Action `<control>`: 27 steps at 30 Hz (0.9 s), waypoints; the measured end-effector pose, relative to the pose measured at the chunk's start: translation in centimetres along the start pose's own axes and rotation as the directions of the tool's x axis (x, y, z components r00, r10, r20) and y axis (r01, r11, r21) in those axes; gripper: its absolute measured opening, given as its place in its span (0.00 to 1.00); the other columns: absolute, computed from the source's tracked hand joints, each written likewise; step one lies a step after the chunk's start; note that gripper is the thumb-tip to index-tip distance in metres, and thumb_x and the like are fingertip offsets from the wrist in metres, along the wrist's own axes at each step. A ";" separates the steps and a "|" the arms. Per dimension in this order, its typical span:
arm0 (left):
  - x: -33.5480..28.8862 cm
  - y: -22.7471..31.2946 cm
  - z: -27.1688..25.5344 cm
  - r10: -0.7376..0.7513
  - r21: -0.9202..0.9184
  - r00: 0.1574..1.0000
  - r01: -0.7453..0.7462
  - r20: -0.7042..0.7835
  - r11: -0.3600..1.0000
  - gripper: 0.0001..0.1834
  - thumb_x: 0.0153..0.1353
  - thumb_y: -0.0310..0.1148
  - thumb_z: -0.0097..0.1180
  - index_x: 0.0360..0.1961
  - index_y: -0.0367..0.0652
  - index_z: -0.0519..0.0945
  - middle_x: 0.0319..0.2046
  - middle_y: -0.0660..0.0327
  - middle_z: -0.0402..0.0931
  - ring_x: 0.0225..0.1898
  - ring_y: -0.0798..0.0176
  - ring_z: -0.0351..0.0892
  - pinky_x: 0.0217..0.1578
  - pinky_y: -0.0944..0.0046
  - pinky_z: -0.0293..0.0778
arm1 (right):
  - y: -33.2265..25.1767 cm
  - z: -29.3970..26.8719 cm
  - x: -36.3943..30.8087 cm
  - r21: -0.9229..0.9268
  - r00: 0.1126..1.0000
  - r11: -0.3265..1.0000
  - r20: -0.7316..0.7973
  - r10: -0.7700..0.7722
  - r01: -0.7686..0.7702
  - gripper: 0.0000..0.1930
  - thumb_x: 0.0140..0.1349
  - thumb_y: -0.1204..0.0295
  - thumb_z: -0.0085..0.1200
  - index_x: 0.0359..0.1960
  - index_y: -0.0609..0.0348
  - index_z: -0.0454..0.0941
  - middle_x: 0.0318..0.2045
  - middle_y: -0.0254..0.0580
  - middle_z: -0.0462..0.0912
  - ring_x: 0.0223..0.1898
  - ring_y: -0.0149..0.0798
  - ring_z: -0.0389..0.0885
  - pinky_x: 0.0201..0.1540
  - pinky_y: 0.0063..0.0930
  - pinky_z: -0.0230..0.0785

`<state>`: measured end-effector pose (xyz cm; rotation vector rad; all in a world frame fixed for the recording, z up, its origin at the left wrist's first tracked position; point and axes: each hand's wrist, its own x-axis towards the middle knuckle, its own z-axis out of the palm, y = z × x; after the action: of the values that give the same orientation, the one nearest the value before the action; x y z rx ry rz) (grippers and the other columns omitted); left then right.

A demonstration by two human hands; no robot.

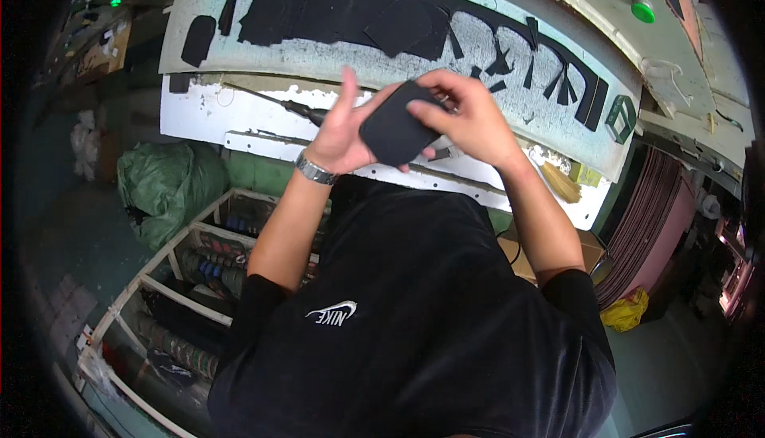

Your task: Using a hydraulic cutting press and metal dies to cut shoe upper components from a black material sheet.

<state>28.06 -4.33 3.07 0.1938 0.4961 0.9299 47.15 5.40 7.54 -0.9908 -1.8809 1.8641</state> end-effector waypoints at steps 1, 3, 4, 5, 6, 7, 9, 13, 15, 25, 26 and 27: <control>-0.6 0.5 -0.8 0.044 -0.073 0.998 -0.041 0.042 0.996 0.63 0.53 0.87 0.26 0.78 0.52 0.49 0.71 0.46 0.61 0.62 0.34 0.74 0.46 0.47 0.80 | 1.7 -0.4 0.0 0.270 0.995 0.963 -0.087 0.040 -0.015 0.09 0.67 0.77 0.60 0.46 0.65 0.77 0.37 0.39 0.85 0.41 0.25 0.83 0.45 0.21 0.78; -1.2 0.8 -2.0 0.216 -0.127 0.958 -0.195 0.187 0.973 0.66 0.48 0.88 0.38 0.80 0.57 0.41 0.73 0.48 0.57 0.68 0.35 0.66 0.52 0.48 0.76 | 1.9 -0.2 0.3 0.531 0.963 0.847 -0.218 0.159 -0.020 0.07 0.67 0.79 0.59 0.44 0.63 0.75 0.37 0.38 0.85 0.40 0.28 0.84 0.45 0.22 0.78; -1.6 0.8 -2.5 0.233 0.039 0.968 -0.237 0.091 0.971 0.70 0.44 0.85 0.52 0.80 0.61 0.37 0.74 0.49 0.55 0.71 0.38 0.61 0.55 0.48 0.74 | 2.0 0.5 0.4 0.622 0.951 0.782 -0.223 0.216 -0.032 0.09 0.66 0.79 0.59 0.45 0.61 0.73 0.39 0.40 0.85 0.39 0.29 0.84 0.46 0.22 0.77; -1.2 0.3 -2.4 0.327 0.070 0.944 -0.329 0.036 0.942 0.69 0.48 0.76 0.62 0.80 0.59 0.37 0.74 0.49 0.56 0.72 0.40 0.60 0.62 0.46 0.70 | 2.1 1.8 0.2 0.663 0.938 0.747 -0.228 0.260 -0.046 0.10 0.66 0.78 0.60 0.45 0.59 0.73 0.40 0.40 0.85 0.38 0.29 0.84 0.43 0.23 0.79; -0.5 0.4 -2.0 0.377 0.148 0.924 -0.381 0.054 0.913 0.68 0.50 0.73 0.64 0.80 0.58 0.37 0.74 0.48 0.56 0.73 0.41 0.59 0.65 0.45 0.67 | 1.9 3.1 0.2 0.686 0.937 0.717 -0.155 0.312 -0.125 0.10 0.66 0.78 0.60 0.45 0.58 0.72 0.40 0.39 0.85 0.38 0.29 0.84 0.41 0.24 0.80; 0.1 0.7 -1.7 0.425 0.224 0.902 -0.431 0.076 0.874 0.67 0.52 0.70 0.66 0.80 0.57 0.37 0.74 0.46 0.56 0.73 0.42 0.59 0.68 0.44 0.63 | 1.8 4.5 0.3 0.702 0.929 0.683 -0.082 0.360 -0.203 0.10 0.66 0.78 0.60 0.45 0.58 0.72 0.40 0.38 0.85 0.38 0.28 0.84 0.39 0.25 0.80; 1.5 1.4 -1.6 0.545 0.049 0.836 -0.548 0.062 0.835 0.54 0.64 0.57 0.61 0.80 0.55 0.40 0.70 0.39 0.61 0.71 0.40 0.62 0.70 0.41 0.60 | 2.2 6.5 1.6 0.674 0.950 0.700 0.009 0.313 -0.237 0.13 0.64 0.74 0.65 0.45 0.58 0.74 0.38 0.36 0.85 0.32 0.29 0.84 0.35 0.22 0.79; 0.3 4.6 -4.9 0.561 -0.013 0.822 -0.565 -0.104 0.825 0.38 0.74 0.47 0.48 0.79 0.63 0.46 0.54 0.47 0.76 0.56 0.43 0.79 0.57 0.38 0.75 | 0.2 3.2 5.1 -0.357 0.944 0.927 -0.329 -0.011 -0.114 0.12 0.61 0.67 0.69 0.37 0.62 0.83 0.31 0.37 0.86 0.29 0.28 0.81 0.35 0.24 0.74; 0.2 7.5 -6.3 0.543 -0.092 0.832 -0.553 -0.118 0.828 0.33 0.73 0.49 0.50 0.74 0.63 0.55 0.53 0.50 0.75 0.53 0.46 0.80 0.49 0.41 0.80 | -0.3 1.8 7.7 -0.608 0.865 0.792 -0.426 -0.265 -0.056 0.17 0.59 0.62 0.70 0.39 0.63 0.84 0.34 0.46 0.84 0.34 0.40 0.83 0.41 0.33 0.76; 1.6 15.7 -8.5 0.335 -0.198 0.927 -0.365 -0.168 0.910 0.20 0.69 0.49 0.53 0.56 0.53 0.73 0.48 0.43 0.80 0.52 0.40 0.81 0.54 0.40 0.77 | -0.2 2.8 12.9 -0.886 0.945 0.429 -0.274 -0.181 -0.174 0.48 0.41 0.53 0.77 0.66 0.56 0.70 0.59 0.54 0.73 0.58 0.58 0.73 0.60 0.46 0.71; 1.1 16.0 -8.6 0.330 -0.221 0.928 -0.363 -0.174 0.905 0.20 0.69 0.48 0.53 0.56 0.53 0.73 0.49 0.42 0.80 0.53 0.39 0.80 0.55 0.40 0.76 | 0.0 2.3 13.0 -0.869 0.942 0.488 -0.225 -0.248 -0.079 0.48 0.39 0.56 0.78 0.65 0.55 0.70 0.58 0.53 0.74 0.57 0.57 0.74 0.60 0.47 0.71; 0.9 16.5 -8.8 0.333 -0.239 0.926 -0.369 -0.177 0.898 0.19 0.69 0.47 0.53 0.57 0.53 0.72 0.50 0.40 0.79 0.54 0.37 0.79 0.55 0.40 0.76 | -1.6 1.8 13.1 -0.818 0.957 0.570 -0.219 -0.193 -0.072 0.45 0.41 0.62 0.77 0.65 0.55 0.71 0.60 0.54 0.73 0.60 0.56 0.72 0.63 0.46 0.69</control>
<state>12.36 5.75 1.22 -0.0283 0.4583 1.3617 36.22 12.79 5.72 -1.3222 -2.5672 0.6255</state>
